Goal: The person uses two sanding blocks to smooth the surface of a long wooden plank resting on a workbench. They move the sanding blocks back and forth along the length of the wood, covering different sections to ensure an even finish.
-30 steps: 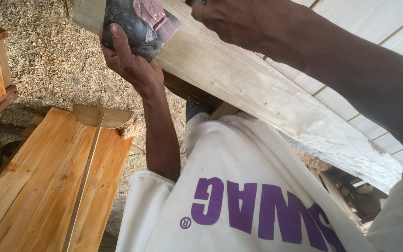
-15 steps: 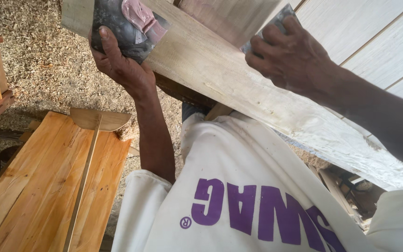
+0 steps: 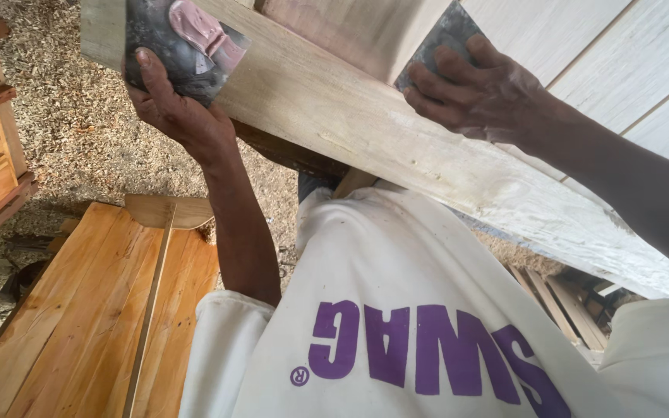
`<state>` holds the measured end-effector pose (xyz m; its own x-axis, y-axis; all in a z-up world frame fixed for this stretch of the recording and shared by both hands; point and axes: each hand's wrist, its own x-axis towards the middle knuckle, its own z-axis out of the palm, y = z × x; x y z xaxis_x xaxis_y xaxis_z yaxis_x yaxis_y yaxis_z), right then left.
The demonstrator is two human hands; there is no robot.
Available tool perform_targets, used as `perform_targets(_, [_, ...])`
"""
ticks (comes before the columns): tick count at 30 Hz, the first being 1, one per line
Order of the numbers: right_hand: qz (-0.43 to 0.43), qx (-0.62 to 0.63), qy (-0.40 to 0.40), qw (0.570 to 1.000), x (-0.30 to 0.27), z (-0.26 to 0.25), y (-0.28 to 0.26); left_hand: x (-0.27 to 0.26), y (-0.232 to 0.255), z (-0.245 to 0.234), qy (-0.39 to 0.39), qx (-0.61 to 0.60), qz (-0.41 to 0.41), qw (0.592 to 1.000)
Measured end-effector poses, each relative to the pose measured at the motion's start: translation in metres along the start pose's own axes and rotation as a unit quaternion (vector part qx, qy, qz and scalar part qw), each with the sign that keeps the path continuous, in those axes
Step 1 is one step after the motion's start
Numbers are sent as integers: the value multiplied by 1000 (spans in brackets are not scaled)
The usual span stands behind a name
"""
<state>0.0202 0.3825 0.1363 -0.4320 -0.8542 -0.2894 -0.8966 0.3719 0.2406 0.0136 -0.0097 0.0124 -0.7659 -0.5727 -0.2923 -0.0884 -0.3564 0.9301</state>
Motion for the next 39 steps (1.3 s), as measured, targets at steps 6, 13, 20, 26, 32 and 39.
perform_targets(6, [26, 14, 69, 997, 3, 16, -8, 8, -2, -4, 16, 0, -15, 1000])
perform_targets(13, [54, 34, 118, 991, -14, 30, -23, 7, 6, -7, 34, 30, -43, 998])
perform_targets(20, [68, 59, 124, 988, -17, 29, -21, -22, 20, 9, 23, 5, -92, 995])
perform_targets(26, [157, 181, 178, 954, -20, -13, -12, -87, 18, 58, -71, 17, -139, 988])
perform_targets(32, [237, 207, 230, 921, -22, -64, -13, -142, 20, 105, -206, 1, -104, 973])
perform_targets(39, [258, 162, 251, 919, -34, -83, 0, -158, 48, 135, -279, 49, -35, 958])
